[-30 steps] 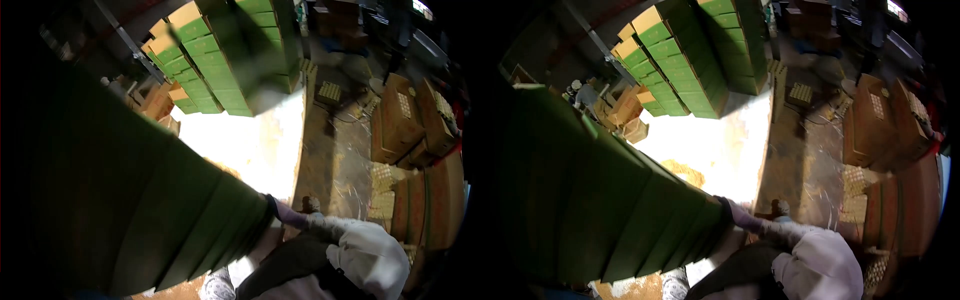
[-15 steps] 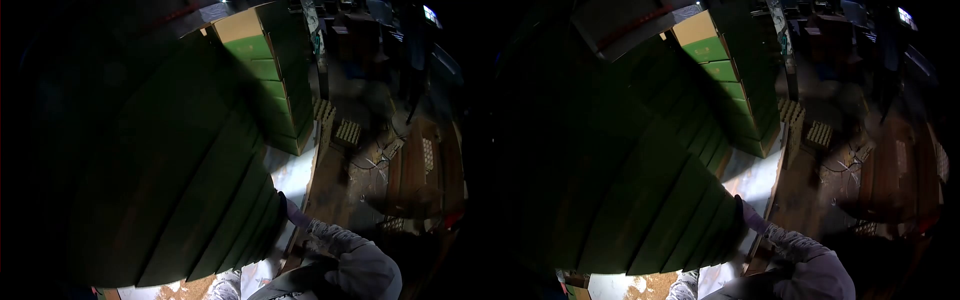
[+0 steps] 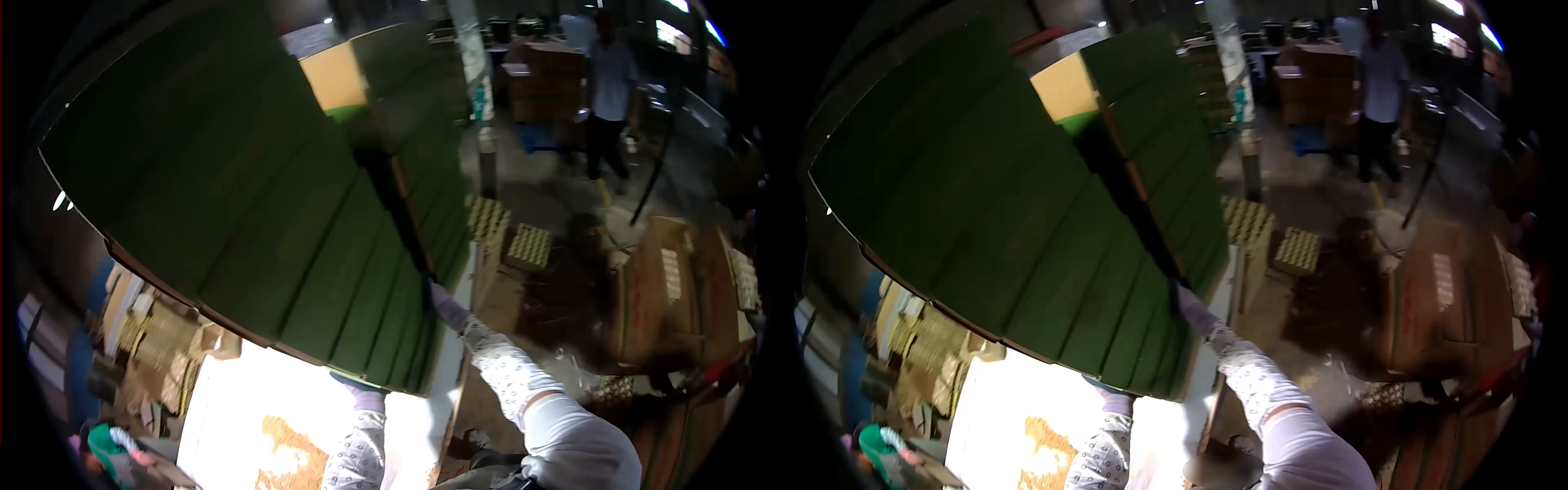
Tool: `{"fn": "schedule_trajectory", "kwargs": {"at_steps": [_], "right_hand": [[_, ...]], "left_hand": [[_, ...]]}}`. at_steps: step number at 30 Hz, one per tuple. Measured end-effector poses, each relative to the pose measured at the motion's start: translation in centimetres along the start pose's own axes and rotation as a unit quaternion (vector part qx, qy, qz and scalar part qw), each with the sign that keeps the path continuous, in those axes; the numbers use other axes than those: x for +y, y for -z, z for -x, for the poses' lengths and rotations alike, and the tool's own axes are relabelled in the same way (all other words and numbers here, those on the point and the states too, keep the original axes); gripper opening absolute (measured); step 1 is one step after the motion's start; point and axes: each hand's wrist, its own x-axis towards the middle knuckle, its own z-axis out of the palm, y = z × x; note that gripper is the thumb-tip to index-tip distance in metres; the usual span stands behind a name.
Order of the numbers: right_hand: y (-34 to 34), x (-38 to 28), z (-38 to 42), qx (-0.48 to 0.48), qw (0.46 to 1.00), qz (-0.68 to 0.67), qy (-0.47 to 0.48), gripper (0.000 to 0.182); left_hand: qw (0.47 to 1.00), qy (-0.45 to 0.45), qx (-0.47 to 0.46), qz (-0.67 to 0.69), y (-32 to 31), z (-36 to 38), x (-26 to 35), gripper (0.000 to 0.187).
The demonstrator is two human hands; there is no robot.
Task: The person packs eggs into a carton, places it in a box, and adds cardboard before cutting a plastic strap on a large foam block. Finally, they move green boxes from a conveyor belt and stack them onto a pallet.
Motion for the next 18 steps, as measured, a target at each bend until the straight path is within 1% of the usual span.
{"fn": "schedule_trajectory", "kwargs": {"at_steps": [1,2,3,5,6,7,8,9,10,12,13,14,15,16,17,18], "right_hand": [[0.9,0.7,-0.5,0.012,1.000,0.004,0.019,0.051],[0.0,2.0,-1.2,0.004,1.000,-0.002,0.030,0.051],[-0.4,2.2,-1.4,-0.005,0.999,-0.009,0.040,0.050],[0.0,2.0,-1.1,0.034,0.999,0.037,0.013,0.047],[0.0,2.0,-0.4,0.051,0.997,0.060,-0.002,0.046],[0.0,2.5,0.0,0.073,0.975,0.204,0.051,0.046],[0.8,5.0,-0.6,0.090,0.929,0.344,0.108,0.046],[1.4,6.4,-0.4,0.104,0.860,0.472,0.163,0.047],[1.7,6.3,0.9,0.115,0.851,0.493,0.142,0.046],[2.8,6.4,4.8,0.117,0.831,0.536,0.095,0.047],[5.7,11.8,5.7,0.152,0.729,0.618,0.251,0.045],[3.5,4.5,11.5,0.126,0.911,0.390,-0.044,0.045],[2.0,4.4,16.2,0.186,0.925,0.331,-0.023,0.046],[2.1,6.6,19.9,0.232,0.935,0.269,-0.009,0.048],[3.8,10.4,23.8,0.206,0.887,0.412,0.032,0.049],[4.1,12.3,28.4,0.178,0.905,0.384,0.049,0.047]], "left_hand": [[1.000,0.011,-0.004,0.009,-0.1,-0.1,-0.3,0.085],[1.000,0.014,0.001,0.011,-0.2,-0.3,-0.2,0.086],[0.998,0.042,0.034,0.007,-1.4,-0.1,0.0,0.085],[0.990,0.099,0.101,0.003,-3.5,1.2,0.7,0.085],[0.985,0.148,0.083,-0.013,-1.5,1.2,1.2,0.091],[0.975,0.156,0.135,-0.088,-0.7,1.9,1.4,0.090],[0.956,0.160,0.184,-0.160,-0.3,3.0,1.8,0.091],[0.946,0.126,0.201,-0.220,2.2,4.2,1.6,0.089],[0.943,0.130,0.175,-0.253,3.4,7.0,2.4,0.081],[0.921,0.092,0.180,-0.332,8.5,13.3,4.0,0.069],[0.887,0.045,0.187,-0.420,10.3,17.5,5.5,0.067],[0.839,0.002,0.202,-0.506,11.9,22.0,7.0,0.064],[0.757,-0.035,0.234,-0.609,13.9,26.6,9.4,0.065],[0.656,-0.050,0.278,-0.700,16.0,31.5,11.9,0.066],[0.574,-0.101,0.336,-0.740,19.0,37.2,13.9,0.068],[0.446,-0.070,0.404,-0.795,17.2,42.6,17.8,0.073]]}}
